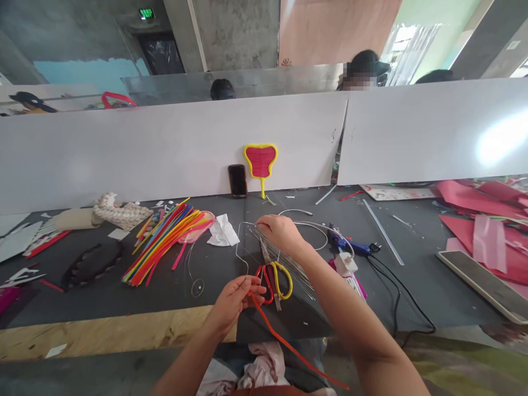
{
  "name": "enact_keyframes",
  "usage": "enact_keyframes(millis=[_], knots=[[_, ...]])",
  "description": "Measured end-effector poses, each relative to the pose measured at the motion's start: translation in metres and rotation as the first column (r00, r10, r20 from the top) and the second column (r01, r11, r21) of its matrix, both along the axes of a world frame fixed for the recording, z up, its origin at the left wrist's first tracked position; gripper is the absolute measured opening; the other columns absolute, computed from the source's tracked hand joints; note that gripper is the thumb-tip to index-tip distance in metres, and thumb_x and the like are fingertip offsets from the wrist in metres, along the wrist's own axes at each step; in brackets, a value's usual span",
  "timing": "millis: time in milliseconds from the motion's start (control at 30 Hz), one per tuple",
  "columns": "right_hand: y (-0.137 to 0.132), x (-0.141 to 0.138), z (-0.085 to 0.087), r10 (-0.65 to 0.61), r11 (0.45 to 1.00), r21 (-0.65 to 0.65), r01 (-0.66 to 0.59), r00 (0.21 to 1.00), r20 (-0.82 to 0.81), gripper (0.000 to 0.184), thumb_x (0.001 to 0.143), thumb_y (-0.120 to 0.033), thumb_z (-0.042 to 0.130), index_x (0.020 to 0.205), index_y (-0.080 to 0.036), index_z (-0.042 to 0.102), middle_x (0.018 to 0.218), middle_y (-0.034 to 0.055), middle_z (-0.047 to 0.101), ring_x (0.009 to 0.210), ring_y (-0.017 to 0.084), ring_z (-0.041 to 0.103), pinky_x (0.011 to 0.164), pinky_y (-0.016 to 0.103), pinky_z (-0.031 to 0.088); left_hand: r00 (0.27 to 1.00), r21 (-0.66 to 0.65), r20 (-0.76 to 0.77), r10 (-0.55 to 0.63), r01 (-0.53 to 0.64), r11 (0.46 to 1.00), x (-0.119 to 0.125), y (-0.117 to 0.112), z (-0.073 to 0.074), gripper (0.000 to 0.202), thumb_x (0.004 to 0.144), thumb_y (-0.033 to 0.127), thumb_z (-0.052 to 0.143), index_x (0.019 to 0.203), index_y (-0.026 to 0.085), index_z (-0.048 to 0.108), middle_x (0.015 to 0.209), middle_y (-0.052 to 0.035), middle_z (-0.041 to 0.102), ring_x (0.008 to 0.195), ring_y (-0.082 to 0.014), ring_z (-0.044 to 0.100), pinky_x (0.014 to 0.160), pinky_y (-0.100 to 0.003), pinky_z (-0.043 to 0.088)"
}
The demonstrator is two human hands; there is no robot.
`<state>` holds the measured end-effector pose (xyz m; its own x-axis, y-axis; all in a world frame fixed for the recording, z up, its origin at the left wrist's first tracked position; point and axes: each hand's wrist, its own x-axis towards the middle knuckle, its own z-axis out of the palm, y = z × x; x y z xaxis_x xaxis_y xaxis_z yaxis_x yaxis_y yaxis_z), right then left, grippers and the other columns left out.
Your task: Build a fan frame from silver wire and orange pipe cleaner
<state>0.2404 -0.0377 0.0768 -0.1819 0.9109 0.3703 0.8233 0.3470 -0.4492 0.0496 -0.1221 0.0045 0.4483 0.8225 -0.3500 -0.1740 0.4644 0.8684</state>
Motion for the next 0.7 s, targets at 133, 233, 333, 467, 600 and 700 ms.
enact_keyframes(millis=[133, 233, 333, 467, 600, 700], knots=[[0.003, 0.000, -0.002, -0.035, 0.999, 0.007, 0.035, 0.999, 0.035, 0.023, 0.085, -0.021, 0.046, 0.093, -0.024, 0.067, 0.089, 0.0029, 0.071, 0.079, 0.019, 0.064, 0.067, 0.027, 0.044, 1.000, -0.003, -0.007, -0.016, 0.016, 1.000, 0.003, -0.001, -0.001, 0.039, 0.078, 0.048, 0.057, 0.093, 0.013, 0.061, 0.088, -0.0139, 0.070, 0.071, -0.0203, 0.067, 0.068, -0.033, 0.049], [0.004, -0.001, -0.003, -0.071, 0.997, 0.006, 0.070, 0.996, 0.048, 0.023, 0.085, -0.019, 0.045, 0.092, -0.024, 0.066, 0.089, 0.0025, 0.071, 0.078, 0.018, 0.064, 0.065, 0.026, 0.043, 1.000, -0.013, -0.005, -0.013, 0.012, 1.000, 0.004, -0.002, -0.002, 0.039, 0.078, 0.048, 0.057, 0.093, 0.013, 0.062, 0.087, -0.0138, 0.070, 0.071, -0.0202, 0.067, 0.068, -0.032, 0.049], [0.005, 0.000, -0.004, -0.095, 0.995, 0.021, 0.094, 0.995, 0.020, 0.023, 0.085, -0.019, 0.044, 0.093, -0.022, 0.066, 0.091, 0.0038, 0.070, 0.079, 0.019, 0.064, 0.067, 0.026, 0.043, 1.000, -0.014, -0.005, -0.007, 0.006, 1.000, 0.004, -0.002, -0.003, 0.039, 0.078, 0.048, 0.058, 0.092, 0.012, 0.062, 0.087, -0.0143, 0.070, 0.071, -0.0199, 0.067, 0.069, -0.032, 0.050], [0.008, 0.000, -0.004, -0.121, 0.992, 0.025, 0.121, 0.992, -0.022, 0.023, 0.085, -0.019, 0.045, 0.093, -0.021, 0.066, 0.090, 0.0051, 0.070, 0.080, 0.019, 0.064, 0.070, 0.027, 0.043, 1.000, -0.015, 0.011, -0.006, 0.006, 1.000, 0.006, -0.002, -0.003, 0.038, 0.078, 0.046, 0.057, 0.092, 0.011, 0.062, 0.088, -0.0151, 0.070, 0.070, -0.0198, 0.067, 0.071, -0.034, 0.050], [0.006, -0.002, -0.002, -0.089, 0.996, -0.028, 0.089, 0.996, -0.012, 0.023, 0.084, -0.018, 0.045, 0.092, -0.022, 0.067, 0.088, 0.0034, 0.071, 0.079, 0.018, 0.064, 0.068, 0.025, 0.043, 0.999, -0.025, 0.032, -0.027, 0.028, 0.999, 0.005, 0.000, -0.005, 0.040, 0.078, 0.045, 0.058, 0.097, 0.010, 0.062, 0.091, -0.0158, 0.069, 0.077, -0.0219, 0.067, 0.078, -0.038, 0.049], [0.001, -0.003, -0.001, -0.052, 0.995, -0.088, 0.051, 0.999, -0.009, 0.023, 0.084, -0.018, 0.045, 0.091, -0.022, 0.067, 0.085, 0.0017, 0.071, 0.076, 0.017, 0.064, 0.066, 0.025, 0.042, 0.999, 0.002, 0.027, -0.044, 0.044, 0.999, -0.001, 0.008, -0.005, 0.045, 0.074, 0.041, 0.065, 0.108, 0.012, 0.059, 0.103, -0.0170, 0.067, 0.093, -0.0248, 0.064, 0.085, -0.039, 0.046]])
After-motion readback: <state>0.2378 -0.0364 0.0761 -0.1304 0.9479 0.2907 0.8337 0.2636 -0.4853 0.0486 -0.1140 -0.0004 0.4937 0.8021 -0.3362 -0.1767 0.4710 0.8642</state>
